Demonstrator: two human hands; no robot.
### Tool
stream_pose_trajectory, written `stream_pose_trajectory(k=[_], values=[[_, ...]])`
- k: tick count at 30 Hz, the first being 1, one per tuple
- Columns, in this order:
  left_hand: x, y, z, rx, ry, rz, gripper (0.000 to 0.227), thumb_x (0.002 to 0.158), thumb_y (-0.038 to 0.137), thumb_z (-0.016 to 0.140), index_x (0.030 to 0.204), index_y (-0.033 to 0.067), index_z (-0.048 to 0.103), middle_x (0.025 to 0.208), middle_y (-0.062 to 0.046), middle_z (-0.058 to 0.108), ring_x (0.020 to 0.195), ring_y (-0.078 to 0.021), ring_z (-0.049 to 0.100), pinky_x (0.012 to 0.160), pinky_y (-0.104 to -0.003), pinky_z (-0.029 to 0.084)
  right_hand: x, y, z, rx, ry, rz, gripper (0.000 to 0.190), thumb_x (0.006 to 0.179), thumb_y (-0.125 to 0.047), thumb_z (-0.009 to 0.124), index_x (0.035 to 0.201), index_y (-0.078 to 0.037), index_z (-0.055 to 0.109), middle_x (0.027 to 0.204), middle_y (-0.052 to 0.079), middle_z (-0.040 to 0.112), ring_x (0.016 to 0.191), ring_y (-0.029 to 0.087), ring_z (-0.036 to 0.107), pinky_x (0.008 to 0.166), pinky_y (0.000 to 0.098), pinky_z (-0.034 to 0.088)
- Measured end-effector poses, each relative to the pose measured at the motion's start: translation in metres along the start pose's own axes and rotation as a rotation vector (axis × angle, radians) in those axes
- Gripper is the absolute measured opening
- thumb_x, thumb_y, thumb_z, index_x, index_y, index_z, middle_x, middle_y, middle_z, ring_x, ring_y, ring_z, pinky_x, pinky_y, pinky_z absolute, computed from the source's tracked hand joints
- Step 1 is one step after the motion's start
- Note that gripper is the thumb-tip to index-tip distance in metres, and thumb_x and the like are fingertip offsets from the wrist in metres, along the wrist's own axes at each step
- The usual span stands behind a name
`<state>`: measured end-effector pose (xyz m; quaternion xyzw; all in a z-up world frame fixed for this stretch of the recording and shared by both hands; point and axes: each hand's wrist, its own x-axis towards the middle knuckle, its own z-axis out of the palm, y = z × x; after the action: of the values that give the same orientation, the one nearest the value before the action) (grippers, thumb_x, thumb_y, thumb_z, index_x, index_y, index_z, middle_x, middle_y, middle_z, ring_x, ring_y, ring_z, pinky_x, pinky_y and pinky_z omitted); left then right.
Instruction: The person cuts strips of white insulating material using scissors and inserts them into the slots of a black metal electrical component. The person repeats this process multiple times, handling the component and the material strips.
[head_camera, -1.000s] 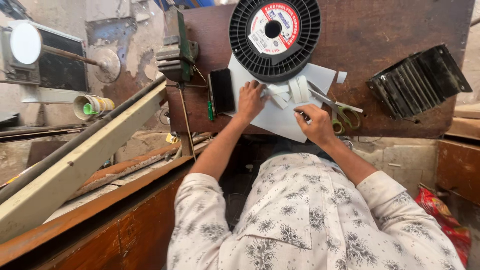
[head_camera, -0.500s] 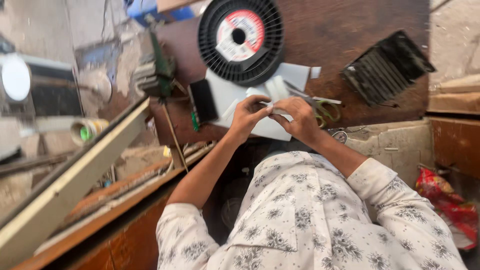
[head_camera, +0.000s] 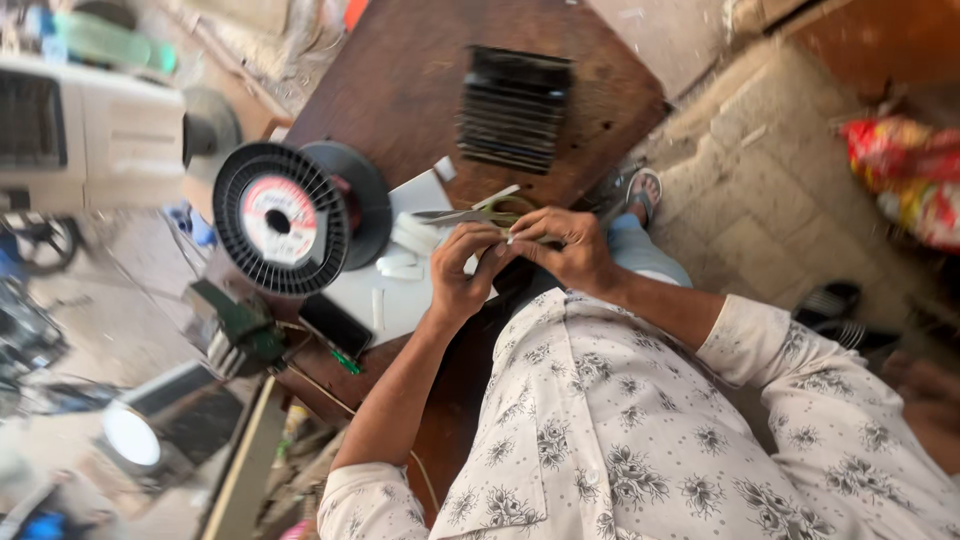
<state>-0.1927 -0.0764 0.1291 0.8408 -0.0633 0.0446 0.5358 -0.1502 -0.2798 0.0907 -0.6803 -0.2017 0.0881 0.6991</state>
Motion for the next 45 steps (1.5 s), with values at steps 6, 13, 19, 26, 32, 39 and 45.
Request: stream_pose_trajectory(k=[6,13,19,26,32,39,45], values=[[0.102,-0.02,0.065,0.675,0.225,0.178,0.119,0.076,0.056,0.092,0.162,0.0111,0.022,0.165,-0.029,0.025,0.155,-0.0438,0.025,0.125,-0.061,0.023,0.031,0.073,-0.083,-0.463,0.371,-0.151,0.014,0.094,-0.009,0.084,0.098,-0.002,0.073,0.109,0.015,0.074,0.101,0.028,0.073,0.087,0.037,0.06],[0.17,-0.035,0.08,0.727,0.149,-0.093,0.123,0.065,0.054,0.087,0.162,0.0124,0.024,0.169,-0.027,0.019,0.151,-0.0399,0.037,0.115,-0.064,0.029,0.076,0.118,-0.1,-0.559,0.234,-0.383,0.011,0.086,-0.001,0.082,0.094,-0.002,0.073,0.107,0.011,0.074,0.101,0.03,0.07,0.091,0.0429,0.054],[0.175,-0.064,0.029,0.484,0.101,-0.033,0.115,0.068,0.045,0.088,0.165,0.0156,0.032,0.171,-0.022,0.023,0.142,-0.0365,0.057,0.115,-0.053,0.05,0.098,0.128,-0.098,-0.65,0.086,-0.589,0.008,0.09,-0.007,0.081,0.096,-0.004,0.076,0.107,0.009,0.075,0.105,0.026,0.07,0.097,0.0431,0.05],[0.179,-0.092,0.009,0.34,0.108,0.079,0.113,0.069,0.043,0.087,0.164,0.0146,0.033,0.171,-0.017,0.026,0.145,-0.0372,0.055,0.118,-0.048,0.055,0.129,0.121,-0.098,-0.763,-0.115,-0.742,0.01,0.093,-0.014,0.081,0.102,-0.008,0.08,0.109,0.005,0.076,0.108,0.02,0.068,0.101,0.039,0.045],[0.175,-0.104,0.011,0.356,0.115,-0.005,0.105,0.069,0.047,0.088,0.156,0.0121,0.042,0.154,-0.012,0.047,0.129,-0.0302,0.066,0.107,-0.049,0.056,0.137,0.124,-0.098,-0.826,-0.15,-0.687,0.012,0.09,-0.011,0.078,0.101,-0.006,0.078,0.111,0.008,0.076,0.109,0.022,0.065,0.1,0.0398,0.047],[0.177,-0.101,0.01,0.375,0.138,-0.004,0.099,0.066,0.047,0.088,0.149,0.0114,0.046,0.143,-0.012,0.05,0.124,-0.0298,0.063,0.102,-0.053,0.049,0.123,0.113,-0.063,-0.894,0.057,-0.498,0.012,0.096,-0.011,0.083,0.094,-0.004,0.072,0.097,0.008,0.068,0.094,0.028,0.062,0.083,0.0439,0.05],[0.175,-0.1,0.012,0.414,0.127,-0.078,0.097,0.067,0.048,0.086,0.149,0.0135,0.048,0.143,-0.011,0.051,0.132,-0.0299,0.056,0.11,-0.052,0.042,0.12,0.086,-0.078,-0.968,-0.12,-0.58,0.012,0.093,-0.007,0.079,0.105,-0.006,0.075,0.107,0.008,0.072,0.096,0.028,0.064,0.085,0.041,0.053]])
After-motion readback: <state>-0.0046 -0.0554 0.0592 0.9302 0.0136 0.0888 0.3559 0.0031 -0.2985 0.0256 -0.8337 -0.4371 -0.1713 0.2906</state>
